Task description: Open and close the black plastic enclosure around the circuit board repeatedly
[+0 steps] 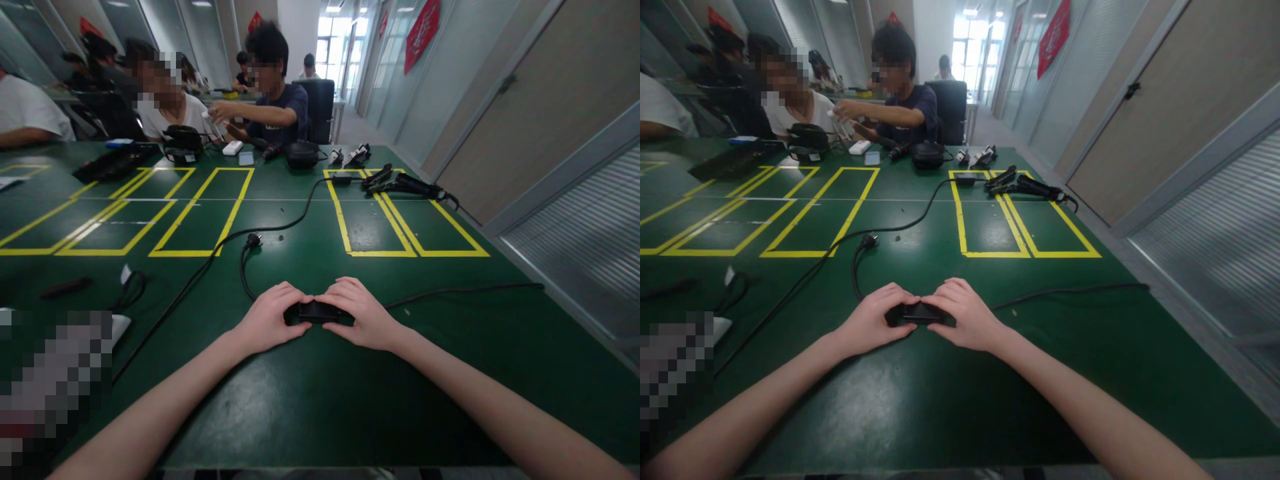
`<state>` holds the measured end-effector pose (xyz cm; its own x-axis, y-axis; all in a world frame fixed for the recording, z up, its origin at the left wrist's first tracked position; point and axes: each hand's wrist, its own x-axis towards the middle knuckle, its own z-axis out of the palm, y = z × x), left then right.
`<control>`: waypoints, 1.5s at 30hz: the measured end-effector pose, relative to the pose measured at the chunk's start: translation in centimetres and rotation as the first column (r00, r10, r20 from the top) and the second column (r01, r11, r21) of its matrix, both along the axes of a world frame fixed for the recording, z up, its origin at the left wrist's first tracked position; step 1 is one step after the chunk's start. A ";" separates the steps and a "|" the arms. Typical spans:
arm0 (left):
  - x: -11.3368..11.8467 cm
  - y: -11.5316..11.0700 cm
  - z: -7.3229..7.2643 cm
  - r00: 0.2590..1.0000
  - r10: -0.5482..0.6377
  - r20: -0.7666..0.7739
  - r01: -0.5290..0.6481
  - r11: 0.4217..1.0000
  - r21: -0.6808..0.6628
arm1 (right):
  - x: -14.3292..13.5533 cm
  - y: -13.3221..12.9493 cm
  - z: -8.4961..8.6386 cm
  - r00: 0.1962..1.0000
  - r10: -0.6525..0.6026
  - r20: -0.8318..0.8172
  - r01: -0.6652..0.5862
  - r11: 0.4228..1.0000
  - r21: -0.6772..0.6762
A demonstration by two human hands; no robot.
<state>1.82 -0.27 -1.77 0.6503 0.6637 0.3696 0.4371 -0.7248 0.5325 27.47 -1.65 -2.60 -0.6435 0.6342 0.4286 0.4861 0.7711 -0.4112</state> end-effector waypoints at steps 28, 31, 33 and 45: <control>-0.2 0.2 0.1 0.987 -0.020 -0.157 0.069 0.948 0.311 | -0.5 -0.4 0.2 0.984 -0.102 0.148 0.091 0.992 0.083; -0.1 0.1 0.2 0.988 -0.009 -0.152 0.058 0.945 0.322 | -0.4 -0.3 0.2 0.988 -0.081 0.133 0.067 0.992 0.104; -0.1 0.1 0.3 0.990 -0.018 -0.143 0.065 0.942 0.329 | -0.4 -0.3 0.2 0.989 -0.074 0.129 0.059 0.992 0.112; 0.0 -0.2 0.3 0.987 -0.002 -0.163 0.037 0.977 0.212 | -0.5 -0.6 0.5 0.991 -0.051 0.122 0.012 0.953 0.303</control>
